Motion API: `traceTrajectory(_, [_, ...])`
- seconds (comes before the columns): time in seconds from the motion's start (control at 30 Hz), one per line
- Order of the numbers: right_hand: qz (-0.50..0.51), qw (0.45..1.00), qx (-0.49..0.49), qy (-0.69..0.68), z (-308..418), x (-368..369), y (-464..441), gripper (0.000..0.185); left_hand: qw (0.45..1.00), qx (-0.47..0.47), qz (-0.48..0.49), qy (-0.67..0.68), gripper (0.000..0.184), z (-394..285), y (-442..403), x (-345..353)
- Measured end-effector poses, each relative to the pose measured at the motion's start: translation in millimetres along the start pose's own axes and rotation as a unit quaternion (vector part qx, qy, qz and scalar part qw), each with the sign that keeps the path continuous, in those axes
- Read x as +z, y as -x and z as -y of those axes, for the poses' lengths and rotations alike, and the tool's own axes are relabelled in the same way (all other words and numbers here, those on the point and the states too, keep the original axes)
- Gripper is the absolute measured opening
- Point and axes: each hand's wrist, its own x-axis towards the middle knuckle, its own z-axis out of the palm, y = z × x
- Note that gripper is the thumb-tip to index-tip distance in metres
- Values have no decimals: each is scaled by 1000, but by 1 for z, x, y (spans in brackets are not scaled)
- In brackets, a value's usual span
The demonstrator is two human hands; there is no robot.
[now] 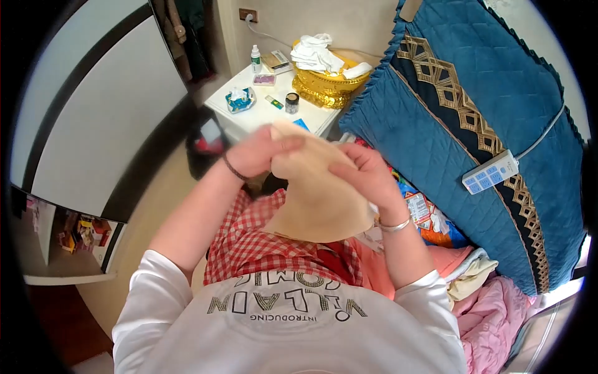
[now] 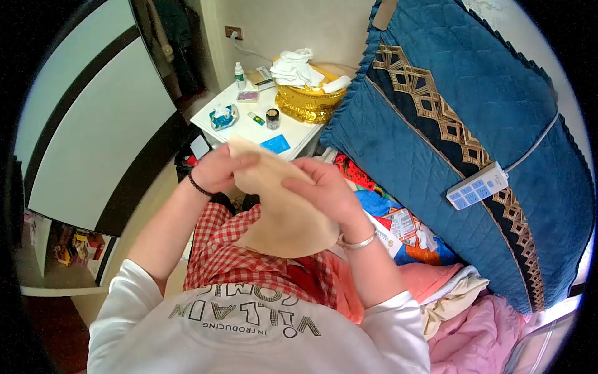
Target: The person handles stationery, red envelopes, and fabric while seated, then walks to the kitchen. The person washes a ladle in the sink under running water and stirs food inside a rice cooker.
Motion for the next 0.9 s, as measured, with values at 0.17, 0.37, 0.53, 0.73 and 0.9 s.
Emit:
traceTrajectory(0.17, [-51, 966, 74, 242, 17, -41, -7, 22, 987, 71, -141, -15, 29, -37, -2, -17])
traceTrajectory(0.37, [-171, 966, 15, 195, 6, -76, -10, 16, 969, 91, -226, -41, 28, -52, 11, -13])
traceTrajectory(0.53, [-239, 963, -25, 122, -21, -38, 2, 14, 973, 89, -178, 114, 33, -35, 13, 0])
traceTrajectory(0.73, [-87, 996, -28, -9, -50, 76, 8, 37, 977, -38, -160, 133, 33, 21, 11, 25])
traceTrajectory(0.9, [-96, 993, -41, 59, -73, 75, 7, 37, 976, -32, -90, 195, 35, 43, 26, 26])
